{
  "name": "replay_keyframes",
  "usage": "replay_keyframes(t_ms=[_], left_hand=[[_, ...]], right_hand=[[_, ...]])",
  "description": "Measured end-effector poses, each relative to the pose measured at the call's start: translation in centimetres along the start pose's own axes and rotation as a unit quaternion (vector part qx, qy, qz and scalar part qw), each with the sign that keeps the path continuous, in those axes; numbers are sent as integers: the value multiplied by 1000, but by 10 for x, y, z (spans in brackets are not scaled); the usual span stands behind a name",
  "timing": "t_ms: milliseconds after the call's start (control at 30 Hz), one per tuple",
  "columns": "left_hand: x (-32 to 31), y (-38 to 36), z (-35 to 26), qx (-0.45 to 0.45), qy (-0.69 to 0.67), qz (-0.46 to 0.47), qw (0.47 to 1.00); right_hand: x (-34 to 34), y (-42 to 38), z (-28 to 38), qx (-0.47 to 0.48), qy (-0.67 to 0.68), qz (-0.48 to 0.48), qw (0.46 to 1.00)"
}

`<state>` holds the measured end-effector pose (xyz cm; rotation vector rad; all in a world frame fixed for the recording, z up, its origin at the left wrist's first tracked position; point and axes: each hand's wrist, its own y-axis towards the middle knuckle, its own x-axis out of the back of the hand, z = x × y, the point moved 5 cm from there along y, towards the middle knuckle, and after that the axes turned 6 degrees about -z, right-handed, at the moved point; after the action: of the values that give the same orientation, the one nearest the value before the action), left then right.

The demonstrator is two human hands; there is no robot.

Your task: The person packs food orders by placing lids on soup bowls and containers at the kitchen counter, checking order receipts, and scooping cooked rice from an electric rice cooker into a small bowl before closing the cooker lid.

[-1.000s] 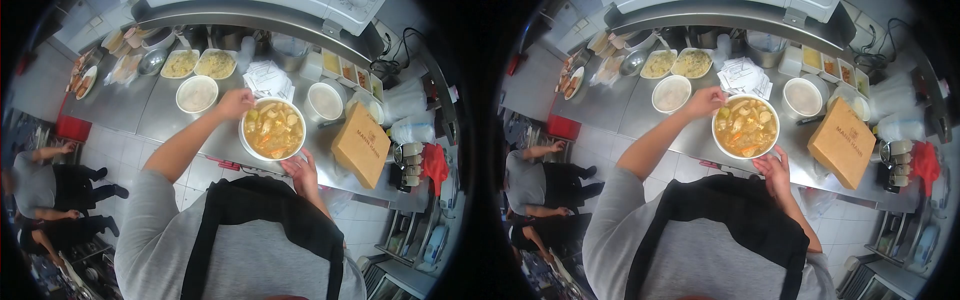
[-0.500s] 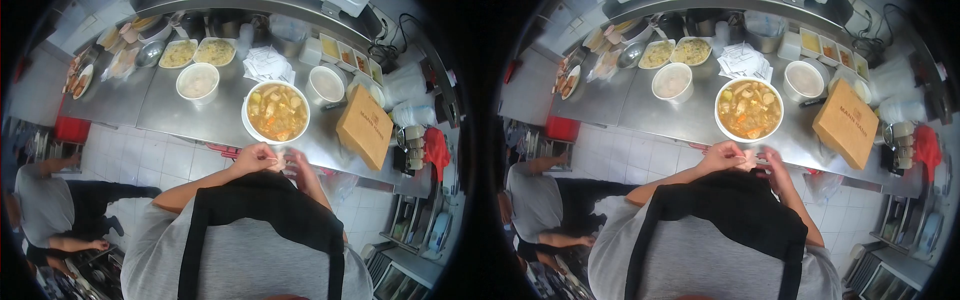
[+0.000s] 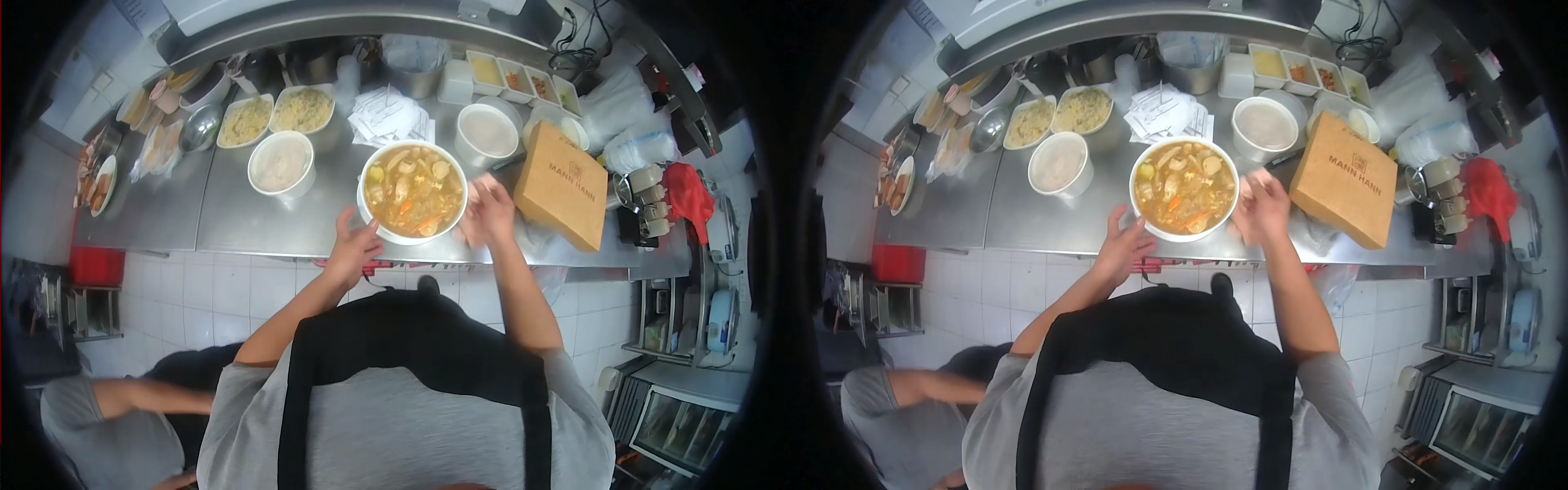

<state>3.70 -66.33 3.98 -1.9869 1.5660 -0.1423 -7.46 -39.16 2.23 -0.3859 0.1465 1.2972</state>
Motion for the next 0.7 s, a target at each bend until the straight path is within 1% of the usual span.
replay_keyframes(t_ms=[33, 100, 133, 233, 300, 367, 467, 533, 567, 600, 700], left_hand=[[-2, 1, 3, 32, -11, 18, 999], [-5, -3, 8, 96, -27, 55, 993], [-9, -7, 10, 109, -25, 67, 992], [-12, -3, 16, 85, -65, 78, 991], [-14, -2, 19, 85, -75, 79, 990], [-16, -4, 18, 87, -90, 81, 989], [-19, 1, 22, 76, -105, 93, 987], [-23, 3, 24, 60, -121, 82, 987], [-26, 3, 24, 54, -130, 76, 987], [-28, 4, 26, 63, -137, 68, 986], [-27, 4, 26, 54, -120, 116, 984]], right_hand=[[-15, 16, 2, 12, 20, 28, 999], [-42, 30, 10, -59, 40, 64, 995], [-48, 30, 14, -93, 5, 98, 991], [-41, 1, 6, -49, 31, 64, 996], [-32, -51, -3, -6, 134, 14, 991], [-26, -91, -20, -53, 227, 6, 973], [-22, -122, -21, -134, 278, 52, 950], [11, -105, -22, -84, 269, -26, 959], [19, -100, -10, -60, 263, -67, 961], [25, -98, 0, -51, 262, -81, 960], [48, -103, 28, -144, 70, -37, 986]])
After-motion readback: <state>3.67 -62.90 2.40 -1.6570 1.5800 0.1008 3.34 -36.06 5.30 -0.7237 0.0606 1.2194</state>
